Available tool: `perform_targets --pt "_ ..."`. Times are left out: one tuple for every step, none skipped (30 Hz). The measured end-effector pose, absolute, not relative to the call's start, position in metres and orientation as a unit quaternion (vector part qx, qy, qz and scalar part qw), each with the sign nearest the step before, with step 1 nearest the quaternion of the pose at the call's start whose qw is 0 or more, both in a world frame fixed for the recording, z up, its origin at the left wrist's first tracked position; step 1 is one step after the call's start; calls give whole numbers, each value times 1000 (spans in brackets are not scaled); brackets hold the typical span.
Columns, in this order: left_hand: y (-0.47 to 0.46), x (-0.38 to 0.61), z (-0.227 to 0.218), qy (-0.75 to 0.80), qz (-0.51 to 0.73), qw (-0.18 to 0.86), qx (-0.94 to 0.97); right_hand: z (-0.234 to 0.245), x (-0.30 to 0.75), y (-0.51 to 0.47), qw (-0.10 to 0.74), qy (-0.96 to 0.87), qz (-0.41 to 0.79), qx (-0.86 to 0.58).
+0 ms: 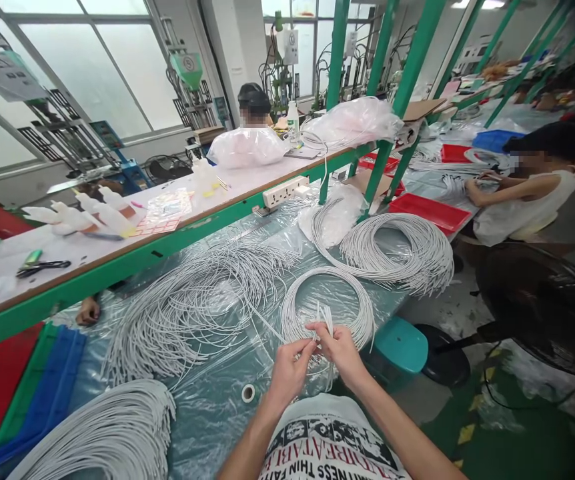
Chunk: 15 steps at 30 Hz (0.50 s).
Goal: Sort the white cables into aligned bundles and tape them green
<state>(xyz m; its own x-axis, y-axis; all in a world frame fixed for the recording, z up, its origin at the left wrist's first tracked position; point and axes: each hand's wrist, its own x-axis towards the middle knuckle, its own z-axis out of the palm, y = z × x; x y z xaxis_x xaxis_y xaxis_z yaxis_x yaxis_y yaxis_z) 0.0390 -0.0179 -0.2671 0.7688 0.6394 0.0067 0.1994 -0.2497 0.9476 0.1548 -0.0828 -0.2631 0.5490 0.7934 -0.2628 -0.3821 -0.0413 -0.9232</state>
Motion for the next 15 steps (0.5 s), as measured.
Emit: perform_targets --pt "-17 37 -268 275 204 547 764 -263 154 -82 668 -180 444 -570" --pt "-15 36 -268 275 207 544 765 -264 153 -81 666 -182 446 -570" --pt "-13 34 -269 274 208 542 767 -265 153 -80 664 -185 445 -572" --pt "-12 33 -269 273 208 538 770 -266 152 -79 662 -189 444 -574" --pt "-10 32 -270 272 206 533 774 -267 152 -78 660 -193 444 -575" --pt "-8 30 -270 269 205 528 779 -268 152 -77 659 -198 443 -575" --pt "-7 29 -270 266 204 523 784 -269 152 -77 658 -202 444 -574" --pt "-6 28 -271 263 203 517 789 -271 152 -76 657 -205 445 -573" --pt "-4 27 -271 259 202 511 794 -271 153 -76 657 -206 447 -571" --pt "-3 26 -272 256 201 506 799 -272 153 -75 658 -206 450 -568" --pt "-2 25 -273 253 199 499 804 -273 153 -75 658 -205 451 -567" --pt "-2 24 -274 251 196 491 811 -273 153 -74 659 -203 451 -566" --pt "-1 23 -276 248 193 481 819 -273 153 -74 660 -202 452 -565" --pt "0 22 -277 244 189 470 827 -273 153 -74 661 -201 452 -564" --pt "1 21 -279 241 186 460 834 -273 153 -74 661 -199 454 -563"
